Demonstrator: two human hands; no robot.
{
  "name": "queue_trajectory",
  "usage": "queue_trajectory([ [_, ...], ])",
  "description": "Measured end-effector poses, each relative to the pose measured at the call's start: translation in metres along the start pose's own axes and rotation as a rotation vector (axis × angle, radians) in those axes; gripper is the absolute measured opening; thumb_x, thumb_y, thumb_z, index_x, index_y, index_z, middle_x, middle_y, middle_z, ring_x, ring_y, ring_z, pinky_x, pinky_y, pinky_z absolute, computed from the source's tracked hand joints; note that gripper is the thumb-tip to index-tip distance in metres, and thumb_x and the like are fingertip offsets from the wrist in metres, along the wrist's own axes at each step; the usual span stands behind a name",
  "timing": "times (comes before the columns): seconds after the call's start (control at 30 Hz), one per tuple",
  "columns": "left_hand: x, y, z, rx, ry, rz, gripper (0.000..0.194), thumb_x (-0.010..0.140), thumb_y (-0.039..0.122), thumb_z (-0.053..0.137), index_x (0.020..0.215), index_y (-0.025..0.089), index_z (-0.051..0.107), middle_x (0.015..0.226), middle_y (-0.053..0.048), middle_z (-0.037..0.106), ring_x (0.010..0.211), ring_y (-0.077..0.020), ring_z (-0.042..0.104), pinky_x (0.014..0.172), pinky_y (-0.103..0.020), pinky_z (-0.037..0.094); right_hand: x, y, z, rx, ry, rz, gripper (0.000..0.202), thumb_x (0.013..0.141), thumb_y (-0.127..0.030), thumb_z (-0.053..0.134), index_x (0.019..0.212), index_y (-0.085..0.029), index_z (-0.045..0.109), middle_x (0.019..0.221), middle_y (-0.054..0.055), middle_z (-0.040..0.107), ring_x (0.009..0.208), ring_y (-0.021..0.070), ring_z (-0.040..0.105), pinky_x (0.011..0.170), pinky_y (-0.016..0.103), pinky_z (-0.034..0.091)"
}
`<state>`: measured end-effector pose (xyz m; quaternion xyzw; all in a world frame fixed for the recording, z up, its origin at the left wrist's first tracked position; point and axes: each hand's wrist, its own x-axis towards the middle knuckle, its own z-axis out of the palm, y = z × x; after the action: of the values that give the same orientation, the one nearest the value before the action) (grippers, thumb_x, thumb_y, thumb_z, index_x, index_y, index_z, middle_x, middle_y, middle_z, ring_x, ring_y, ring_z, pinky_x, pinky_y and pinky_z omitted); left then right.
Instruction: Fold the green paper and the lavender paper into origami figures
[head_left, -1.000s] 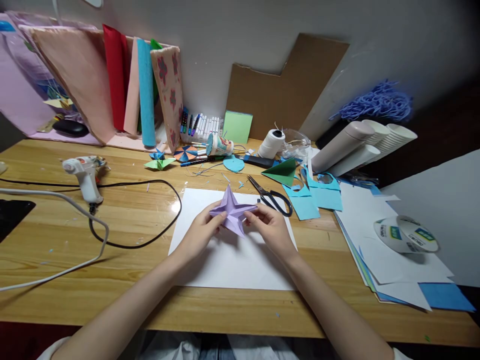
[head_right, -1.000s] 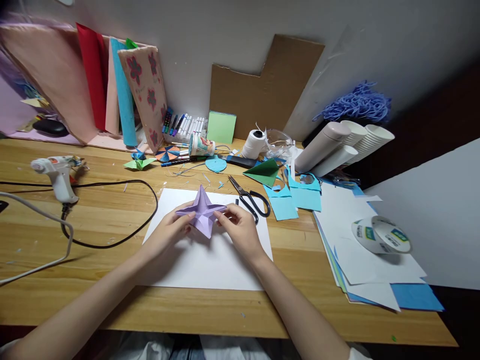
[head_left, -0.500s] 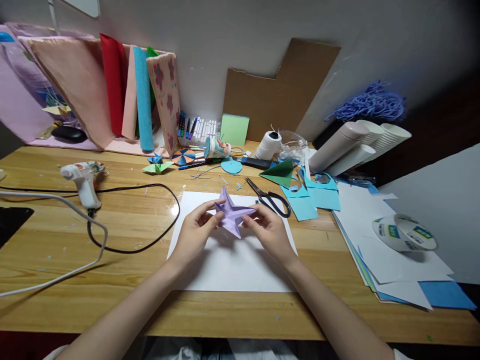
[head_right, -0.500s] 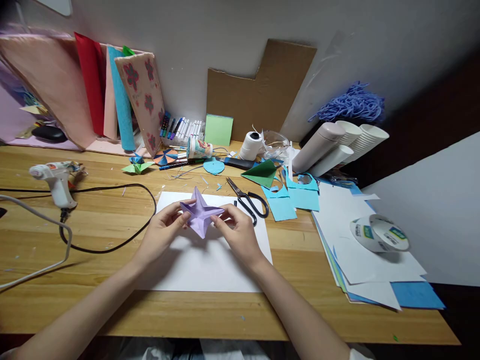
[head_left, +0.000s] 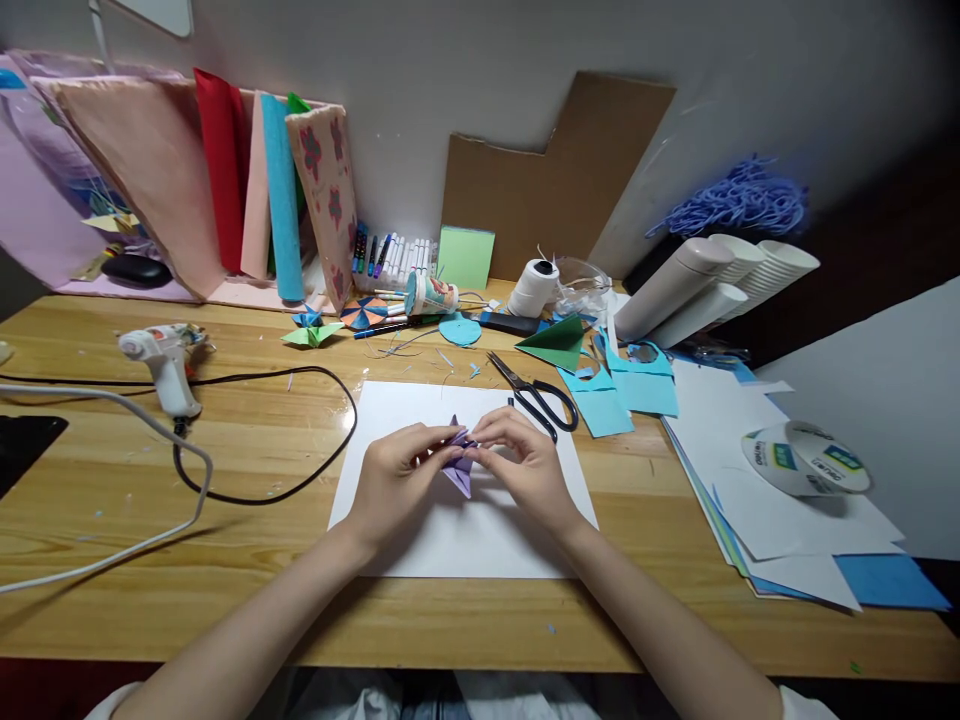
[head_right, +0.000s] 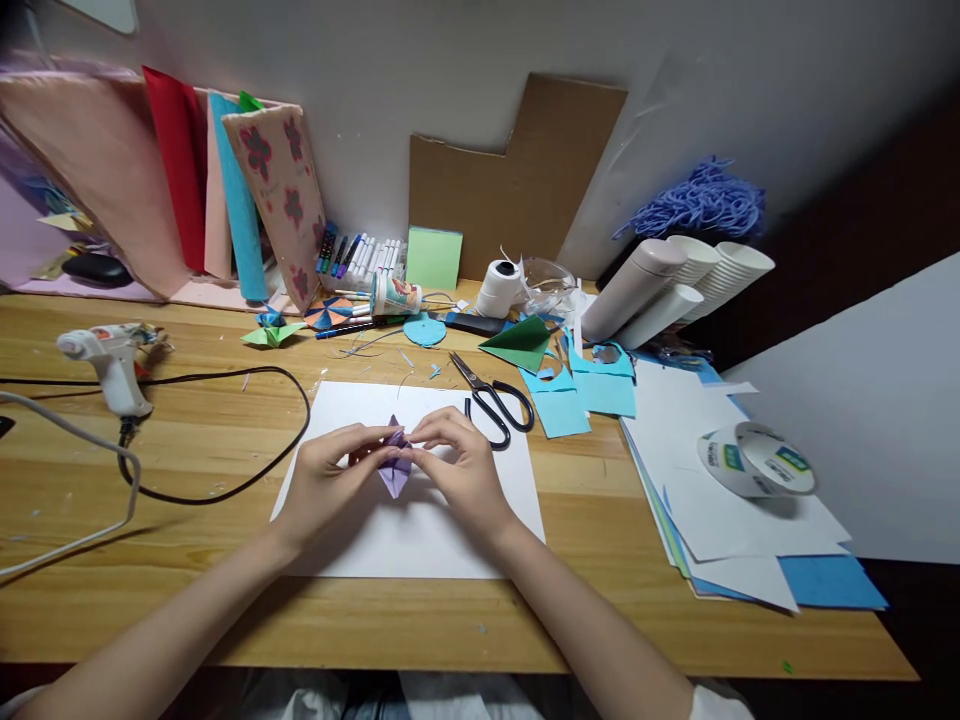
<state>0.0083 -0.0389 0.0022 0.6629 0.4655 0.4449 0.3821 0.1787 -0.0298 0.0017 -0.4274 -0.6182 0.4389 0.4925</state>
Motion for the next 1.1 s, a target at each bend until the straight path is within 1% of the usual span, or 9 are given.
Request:
queue_trajectory([
  [0.1, 0.000, 0.004, 0.002, -0.040, 0.026, -0.085, 0.027, 0.078, 0.028, 0.061, 0.103, 0.019, 0.059, 0.071, -0.001, 0.065, 0.057, -0.0112, 0.054, 0.053, -0.021, 0.039, 0.002, 0.002, -0.001, 0.148, -0.020, 0.097, 0.009, 0.069, -0.026, 0.072, 0.069, -0.020, 0.066, 0.092, 0.005, 0.063, 0.090, 0.0178, 0.060, 0.080, 0.034, 0.049],
  [0.2, 0.002, 0.008, 0.003, -0.091, -0.025, -0.153, 0.033, 0.078, 0.027, 0.061, 0.108, 0.017, 0.053, 0.061, 0.003, 0.060, 0.057, -0.0112, 0.054, 0.054, -0.020, 0.039, 0.004, 0.004, -0.002, 0.253, -0.025, 0.209, 0.015, 0.064, -0.028, 0.075, 0.065, -0.018, 0.063, 0.074, 0.002, 0.064, 0.073, 0.0150, 0.061, 0.067, 0.029, 0.051],
  [0.3, 0.004, 0.008, 0.002, -0.117, -0.091, -0.197, 0.029, 0.080, 0.030, 0.058, 0.106, 0.018, 0.059, 0.069, -0.001, 0.063, 0.064, -0.0132, 0.057, 0.060, -0.023, 0.043, 0.006, 0.007, -0.002, 0.251, -0.015, 0.298, 0.020, 0.060, -0.030, 0.077, 0.063, -0.017, 0.062, 0.063, -0.001, 0.061, 0.062, 0.0124, 0.059, 0.059, 0.025, 0.048],
  [0.43, 0.005, 0.007, 0.003, -0.212, -0.165, -0.244, 0.029, 0.078, 0.033, 0.060, 0.103, 0.019, 0.063, 0.096, -0.007, 0.067, 0.084, -0.0183, 0.061, 0.072, -0.028, 0.047, 0.007, 0.013, -0.003, 0.226, 0.022, 0.372, 0.023, 0.059, -0.033, 0.077, 0.064, -0.016, 0.061, 0.062, -0.001, 0.061, 0.056, 0.0114, 0.057, 0.052, 0.023, 0.045],
  [0.53, 0.004, 0.007, 0.005, -0.266, -0.258, -0.283, 0.045, 0.067, 0.031, 0.071, 0.110, 0.019, 0.061, 0.103, -0.007, 0.066, 0.092, -0.0212, 0.061, 0.079, -0.031, 0.048, 0.007, 0.014, -0.003, 0.212, 0.047, 0.399, 0.024, 0.057, -0.033, 0.078, 0.063, -0.016, 0.061, 0.060, -0.001, 0.061, 0.054, 0.0113, 0.055, 0.050, 0.023, 0.044],
  [0.7, 0.001, 0.006, 0.008, -0.211, -0.353, -0.281, 0.072, 0.058, 0.032, 0.078, 0.123, 0.020, 0.051, 0.104, -0.006, 0.065, 0.084, -0.0203, 0.061, 0.077, -0.032, 0.049, 0.006, 0.013, -0.002, 0.206, 0.050, 0.403, 0.022, 0.060, -0.032, 0.077, 0.065, -0.016, 0.062, 0.059, -0.001, 0.061, 0.050, 0.0105, 0.054, 0.048, 0.023, 0.045],
  [0.8, 0.000, 0.003, 0.009, -0.213, -0.338, -0.288, 0.057, 0.067, 0.032, 0.071, 0.121, 0.019, 0.054, 0.100, -0.006, 0.066, 0.081, -0.0196, 0.061, 0.074, -0.032, 0.050, 0.007, 0.016, -0.002, 0.197, 0.052, 0.387, 0.020, 0.060, -0.029, 0.076, 0.066, -0.016, 0.063, 0.061, -0.001, 0.062, 0.054, 0.0109, 0.056, 0.051, 0.023, 0.046],
  [0.9, -0.001, 0.003, 0.010, -0.318, -0.331, -0.348, 0.040, 0.077, 0.033, 0.060, 0.115, 0.018, 0.058, 0.098, -0.006, 0.066, 0.080, -0.0194, 0.063, 0.072, -0.032, 0.052, 0.007, 0.018, -0.002, 0.194, 0.055, 0.361, 0.015, 0.061, -0.026, 0.075, 0.066, -0.017, 0.064, 0.064, 0.000, 0.063, 0.058, 0.0117, 0.058, 0.054, 0.023, 0.047],
  [1.1, 0.001, 0.005, 0.009, -0.376, -0.279, -0.471, 0.030, 0.080, 0.034, 0.057, 0.102, 0.014, 0.058, 0.087, -0.007, 0.067, 0.072, -0.0184, 0.066, 0.064, -0.029, 0.052, 0.008, 0.008, -0.002, 0.199, -0.028, 0.311, 0.015, 0.073, -0.032, 0.066, 0.072, -0.018, 0.067, 0.071, 0.001, 0.064, 0.065, 0.0127, 0.058, 0.060, 0.025, 0.049],
])
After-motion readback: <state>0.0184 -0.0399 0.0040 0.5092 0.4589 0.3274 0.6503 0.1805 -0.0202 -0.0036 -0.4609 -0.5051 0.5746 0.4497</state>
